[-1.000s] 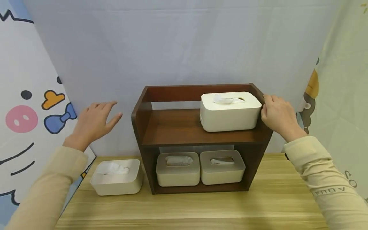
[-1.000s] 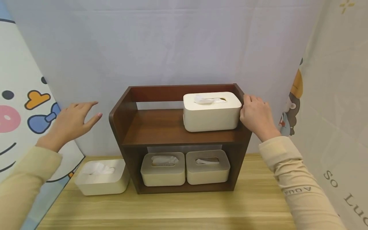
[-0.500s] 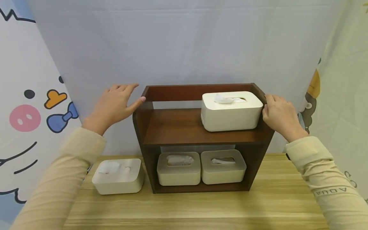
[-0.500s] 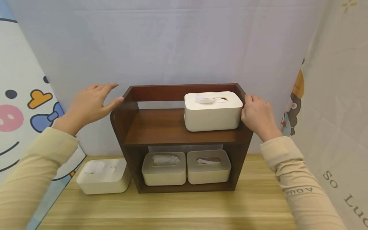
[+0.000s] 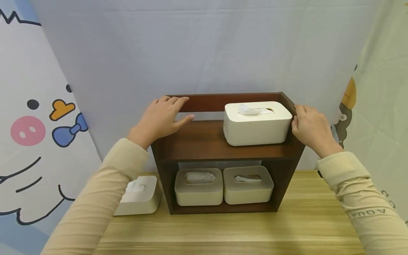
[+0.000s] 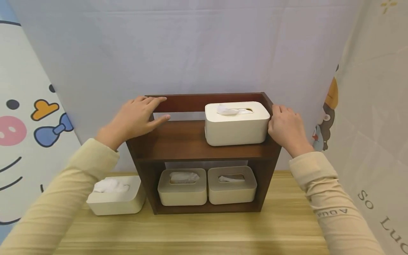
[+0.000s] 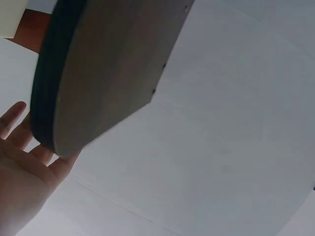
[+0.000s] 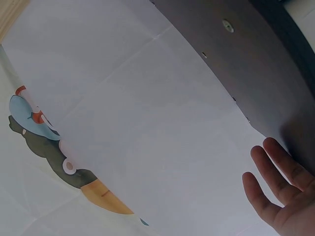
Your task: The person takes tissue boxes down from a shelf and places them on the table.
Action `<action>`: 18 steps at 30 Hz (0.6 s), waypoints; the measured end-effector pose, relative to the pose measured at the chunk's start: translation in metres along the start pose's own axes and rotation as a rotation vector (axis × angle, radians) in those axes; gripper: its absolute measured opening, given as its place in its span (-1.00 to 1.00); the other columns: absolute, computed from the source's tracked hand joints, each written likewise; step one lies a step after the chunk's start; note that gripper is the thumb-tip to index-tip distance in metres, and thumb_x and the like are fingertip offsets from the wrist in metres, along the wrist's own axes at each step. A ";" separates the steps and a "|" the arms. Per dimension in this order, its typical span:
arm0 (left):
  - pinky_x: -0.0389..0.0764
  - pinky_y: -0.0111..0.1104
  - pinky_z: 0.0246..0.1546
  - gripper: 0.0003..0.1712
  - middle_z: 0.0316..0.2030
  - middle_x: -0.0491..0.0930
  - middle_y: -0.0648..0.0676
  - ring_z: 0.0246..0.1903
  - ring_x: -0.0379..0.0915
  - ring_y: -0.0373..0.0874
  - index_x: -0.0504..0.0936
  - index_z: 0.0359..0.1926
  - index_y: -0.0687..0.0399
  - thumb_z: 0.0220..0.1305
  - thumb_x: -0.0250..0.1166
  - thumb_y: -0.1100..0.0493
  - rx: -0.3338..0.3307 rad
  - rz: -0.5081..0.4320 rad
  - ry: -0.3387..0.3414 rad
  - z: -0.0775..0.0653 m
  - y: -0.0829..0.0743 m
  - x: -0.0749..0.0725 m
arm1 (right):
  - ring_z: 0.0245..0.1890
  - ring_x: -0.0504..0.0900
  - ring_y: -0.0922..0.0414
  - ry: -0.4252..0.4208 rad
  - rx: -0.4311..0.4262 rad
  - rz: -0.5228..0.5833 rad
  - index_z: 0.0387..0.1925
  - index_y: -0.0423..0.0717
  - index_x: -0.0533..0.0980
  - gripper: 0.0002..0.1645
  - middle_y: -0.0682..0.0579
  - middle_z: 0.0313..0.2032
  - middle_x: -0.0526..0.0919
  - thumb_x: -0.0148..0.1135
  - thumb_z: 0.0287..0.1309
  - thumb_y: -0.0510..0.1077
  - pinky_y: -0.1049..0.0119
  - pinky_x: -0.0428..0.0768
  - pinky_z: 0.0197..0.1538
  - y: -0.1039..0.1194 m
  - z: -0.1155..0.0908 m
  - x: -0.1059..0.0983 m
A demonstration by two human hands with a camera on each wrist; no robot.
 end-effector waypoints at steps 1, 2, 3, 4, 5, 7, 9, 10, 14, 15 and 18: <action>0.26 0.04 0.14 -0.21 0.26 0.30 0.12 0.22 0.18 0.14 0.13 0.36 -0.04 0.25 -0.12 -0.36 0.011 0.002 -0.002 0.002 -0.005 0.002 | -0.19 0.46 -0.38 0.003 0.001 0.000 0.07 -0.49 0.32 -0.53 -0.47 -0.09 0.46 -0.14 0.19 -0.26 -0.22 0.42 -0.25 0.000 0.000 0.000; 0.26 0.04 0.14 -0.21 0.25 0.31 0.11 0.22 0.18 0.14 0.13 0.36 -0.04 0.25 -0.12 -0.37 0.021 0.004 -0.006 0.005 -0.010 0.004 | -0.19 0.46 -0.38 0.004 0.002 0.000 0.07 -0.49 0.32 -0.53 -0.47 -0.09 0.46 -0.14 0.19 -0.26 -0.22 0.42 -0.24 0.000 0.000 0.000; 0.27 0.03 0.14 -0.20 0.25 0.31 0.11 0.22 0.19 0.13 0.14 0.36 -0.04 0.24 -0.13 -0.38 0.032 0.006 -0.007 0.007 -0.015 0.007 | -0.19 0.46 -0.38 0.006 0.003 0.001 0.07 -0.49 0.32 -0.53 -0.47 -0.09 0.46 -0.14 0.19 -0.25 -0.22 0.42 -0.24 0.000 0.001 0.000; 0.27 0.02 0.14 -0.19 0.25 0.31 0.10 0.22 0.19 0.12 0.14 0.36 -0.05 0.24 -0.13 -0.39 0.041 0.007 -0.007 0.010 -0.020 0.009 | -0.19 0.46 -0.38 0.007 0.002 0.001 0.08 -0.49 0.32 -0.53 -0.47 -0.09 0.46 -0.14 0.19 -0.25 -0.22 0.42 -0.24 0.000 0.001 0.001; 0.27 0.02 0.14 -0.18 0.26 0.30 0.10 0.22 0.18 0.12 0.14 0.36 -0.05 0.23 -0.13 -0.40 0.049 0.004 -0.005 0.013 -0.025 0.011 | -0.19 0.46 -0.38 0.006 0.002 0.001 0.08 -0.49 0.32 -0.53 -0.47 -0.09 0.46 -0.14 0.18 -0.26 -0.23 0.42 -0.24 0.000 0.001 0.001; 0.26 0.00 0.15 -0.16 0.27 0.28 0.09 0.23 0.18 0.11 0.14 0.36 -0.04 0.21 -0.14 -0.42 0.063 -0.004 0.001 0.019 -0.035 0.015 | -0.18 0.46 -0.38 0.006 0.002 0.004 0.08 -0.49 0.32 -0.53 -0.47 -0.09 0.46 -0.14 0.18 -0.26 -0.23 0.42 -0.24 0.000 0.000 0.001; 0.27 -0.01 0.16 -0.15 0.28 0.27 0.08 0.24 0.18 0.10 0.14 0.36 -0.03 0.21 -0.13 -0.42 0.076 -0.021 0.004 0.025 -0.044 0.018 | -0.18 0.46 -0.38 0.005 0.001 0.007 0.08 -0.49 0.32 -0.53 -0.46 -0.09 0.46 -0.14 0.19 -0.26 -0.23 0.42 -0.24 0.000 0.000 0.001; 0.27 -0.01 0.16 -0.15 0.28 0.26 0.08 0.24 0.17 0.09 0.15 0.36 -0.02 0.21 -0.12 -0.42 0.084 -0.031 0.004 0.028 -0.049 0.019 | -0.18 0.46 -0.38 0.004 0.000 0.009 0.08 -0.48 0.32 -0.53 -0.46 -0.09 0.46 -0.14 0.19 -0.26 -0.23 0.42 -0.24 0.000 0.000 0.001; 0.28 -0.04 0.16 -0.14 0.29 0.25 0.07 0.24 0.17 0.07 0.15 0.35 0.00 0.21 -0.14 -0.42 0.107 -0.048 0.002 0.041 -0.065 0.024 | -0.19 0.46 -0.38 -0.006 -0.004 0.010 0.07 -0.49 0.32 -0.53 -0.46 -0.09 0.46 -0.13 0.18 -0.26 -0.22 0.42 -0.24 0.000 0.000 0.002; 0.29 -0.05 0.16 -0.14 0.29 0.25 0.07 0.24 0.17 0.07 0.14 0.36 0.00 0.21 -0.16 -0.43 0.112 -0.047 0.001 0.044 -0.068 0.025 | -0.19 0.46 -0.38 -0.010 -0.004 0.010 0.06 -0.49 0.32 -0.53 -0.46 -0.10 0.47 -0.13 0.17 -0.26 -0.22 0.42 -0.24 -0.001 0.000 0.002; 0.31 -0.07 0.15 -0.11 0.29 0.24 0.06 0.24 0.17 0.05 0.14 0.36 0.00 0.20 -0.17 -0.45 0.119 -0.052 0.000 0.052 -0.078 0.028 | -0.21 0.47 -0.37 -0.024 -0.009 0.011 0.05 -0.50 0.34 -0.54 -0.46 -0.11 0.48 -0.11 0.16 -0.27 -0.22 0.43 -0.25 -0.001 0.000 0.002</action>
Point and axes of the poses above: each hand's wrist, its own z-axis towards the middle knuckle, its own x-axis out of the palm, y = z × x, the point moved 3 cm from there along z, towards the middle knuckle
